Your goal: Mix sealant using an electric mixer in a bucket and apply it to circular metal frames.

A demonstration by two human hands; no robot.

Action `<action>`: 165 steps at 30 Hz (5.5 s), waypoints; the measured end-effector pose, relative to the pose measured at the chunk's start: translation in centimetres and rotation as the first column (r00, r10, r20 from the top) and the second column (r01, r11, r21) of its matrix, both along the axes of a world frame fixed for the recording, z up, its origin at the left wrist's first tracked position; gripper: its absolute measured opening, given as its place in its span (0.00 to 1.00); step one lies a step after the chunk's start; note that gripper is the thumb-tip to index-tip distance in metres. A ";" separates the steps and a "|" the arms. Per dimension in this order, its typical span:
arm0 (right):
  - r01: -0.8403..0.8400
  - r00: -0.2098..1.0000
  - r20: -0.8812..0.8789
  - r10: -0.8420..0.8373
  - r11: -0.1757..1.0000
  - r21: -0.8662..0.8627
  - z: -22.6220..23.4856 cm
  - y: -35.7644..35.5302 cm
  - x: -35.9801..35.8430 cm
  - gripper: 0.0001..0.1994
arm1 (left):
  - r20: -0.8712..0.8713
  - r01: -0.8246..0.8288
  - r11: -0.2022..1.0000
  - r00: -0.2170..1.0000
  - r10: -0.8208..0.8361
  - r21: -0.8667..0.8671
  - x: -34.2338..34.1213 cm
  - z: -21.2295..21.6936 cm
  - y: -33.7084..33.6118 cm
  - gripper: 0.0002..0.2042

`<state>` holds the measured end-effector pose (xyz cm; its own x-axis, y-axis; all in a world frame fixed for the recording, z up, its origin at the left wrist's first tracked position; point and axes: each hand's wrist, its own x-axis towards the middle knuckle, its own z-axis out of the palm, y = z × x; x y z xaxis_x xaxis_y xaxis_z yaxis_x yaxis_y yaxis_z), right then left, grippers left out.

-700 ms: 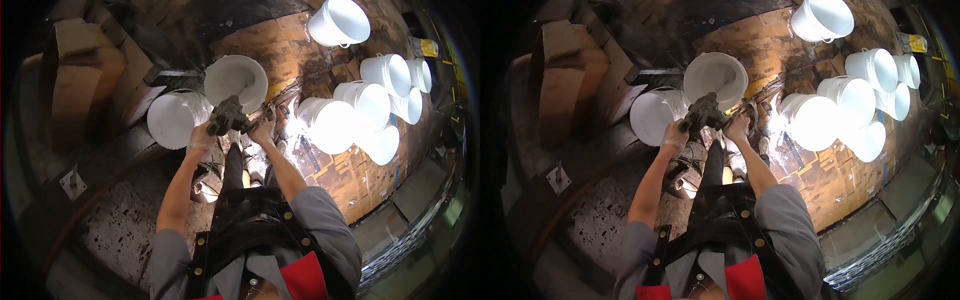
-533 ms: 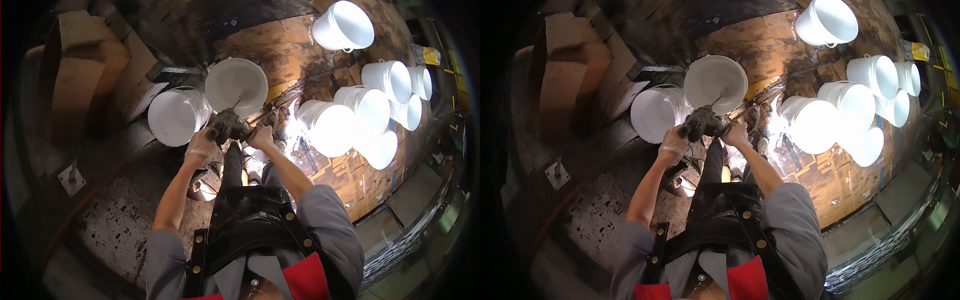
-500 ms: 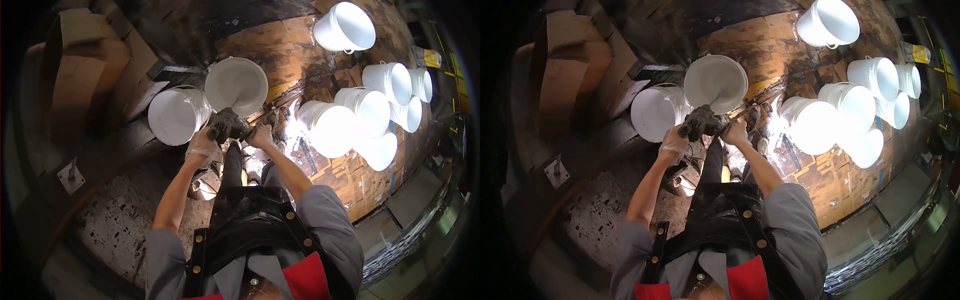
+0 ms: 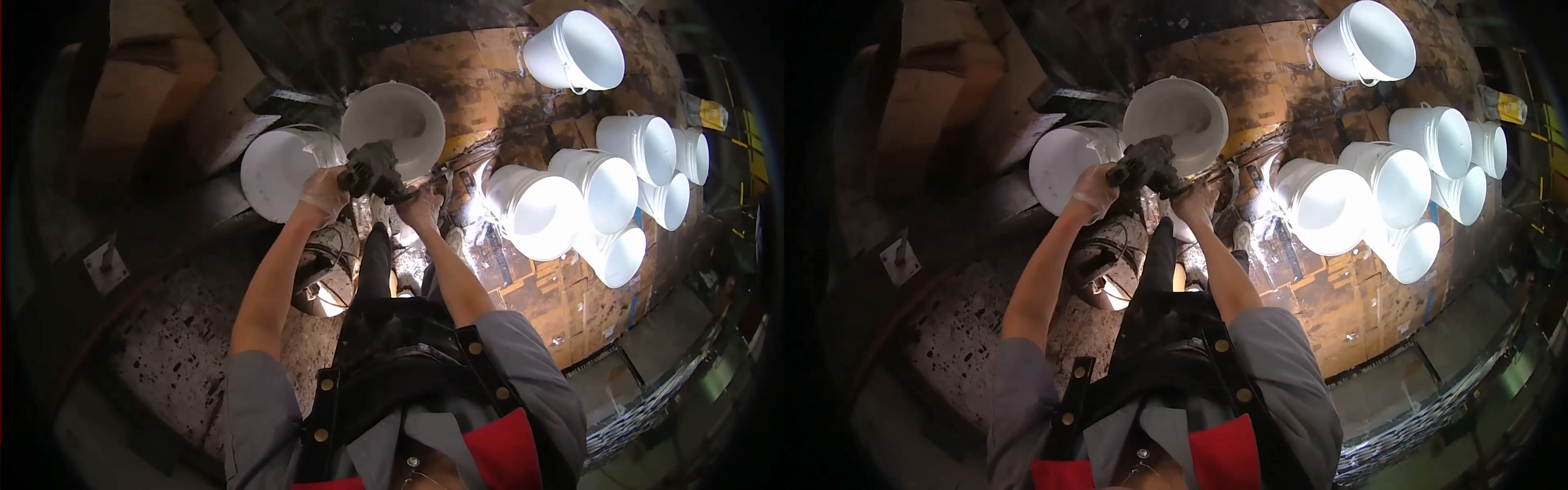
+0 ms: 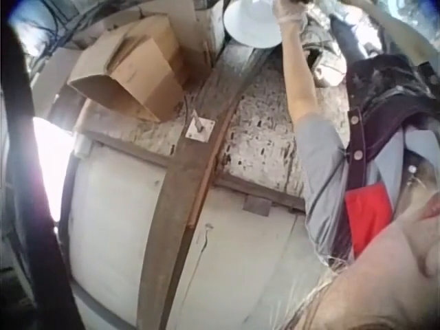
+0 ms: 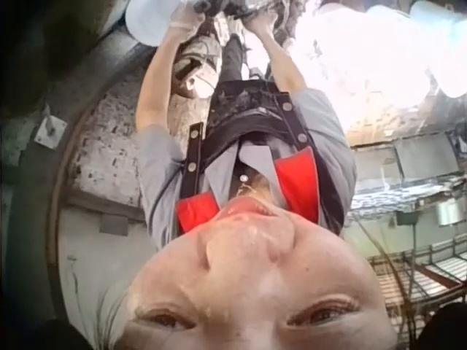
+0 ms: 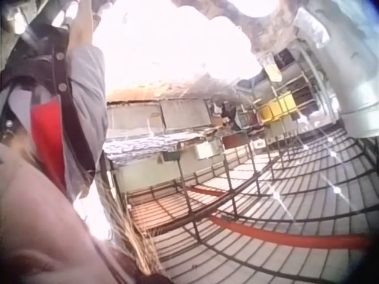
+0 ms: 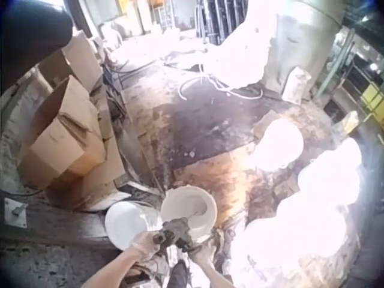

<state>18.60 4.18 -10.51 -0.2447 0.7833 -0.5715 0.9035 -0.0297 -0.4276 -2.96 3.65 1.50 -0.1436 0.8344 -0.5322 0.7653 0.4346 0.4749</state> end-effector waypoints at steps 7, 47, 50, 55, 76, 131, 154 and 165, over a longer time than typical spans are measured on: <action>-0.072 0.997 0.036 0.072 0.997 0.005 -0.9 -0.2 -1.0 0.16 | -0.032 0.087 0.977 0.995 -0.095 -0.193 -1.0 2.4 3.7 0.11; -0.420 0.907 0.094 0.410 0.889 0.179 -3.9 1.0 2.1 0.14 | 0.044 -0.393 0.919 0.918 0.394 -0.024 4.0 -5.3 -9.4 0.09; -0.592 0.787 0.218 0.578 0.806 0.001 -1.6 -1.7 2.5 0.15 | 0.042 -0.375 0.927 0.926 0.376 -0.023 4.4 -5.3 -13.9 0.08; -0.591 0.789 0.080 0.609 0.788 -0.174 -1.2 -1.6 6.2 0.16 | 0.046 -0.386 0.909 0.917 0.397 -0.154 8.7 -0.4 -11.1 0.10; -0.500 0.865 0.064 0.498 0.841 0.208 -5.2 0.5 1.1 0.11 | -0.082 -0.370 0.915 0.929 0.361 -0.162 4.5 0.0 -6.9 0.09; -0.193 0.977 0.068 0.202 0.974 -0.122 0.7 -1.3 0.2 0.13 | 0.045 -0.211 0.920 0.970 0.239 -0.330 0.2 1.2 -2.7 0.13; -0.286 0.948 0.124 0.292 0.956 -0.066 -0.1 -0.7 -0.7 0.13 | 0.092 -0.211 0.934 0.965 0.246 -0.289 -1.8 -1.0 -4.1 0.17; -0.402 0.916 0.043 0.399 0.913 0.069 -3.0 2.6 -3.2 0.14 | 0.027 -0.185 0.950 0.980 0.198 -0.251 -1.9 1.4 -0.3 0.16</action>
<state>15.38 6.80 -13.52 -0.5319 0.6633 -0.5265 0.8444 0.3679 -0.3895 -4.83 3.30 2.94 -0.2545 0.6365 -0.7281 0.6338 0.6785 0.3715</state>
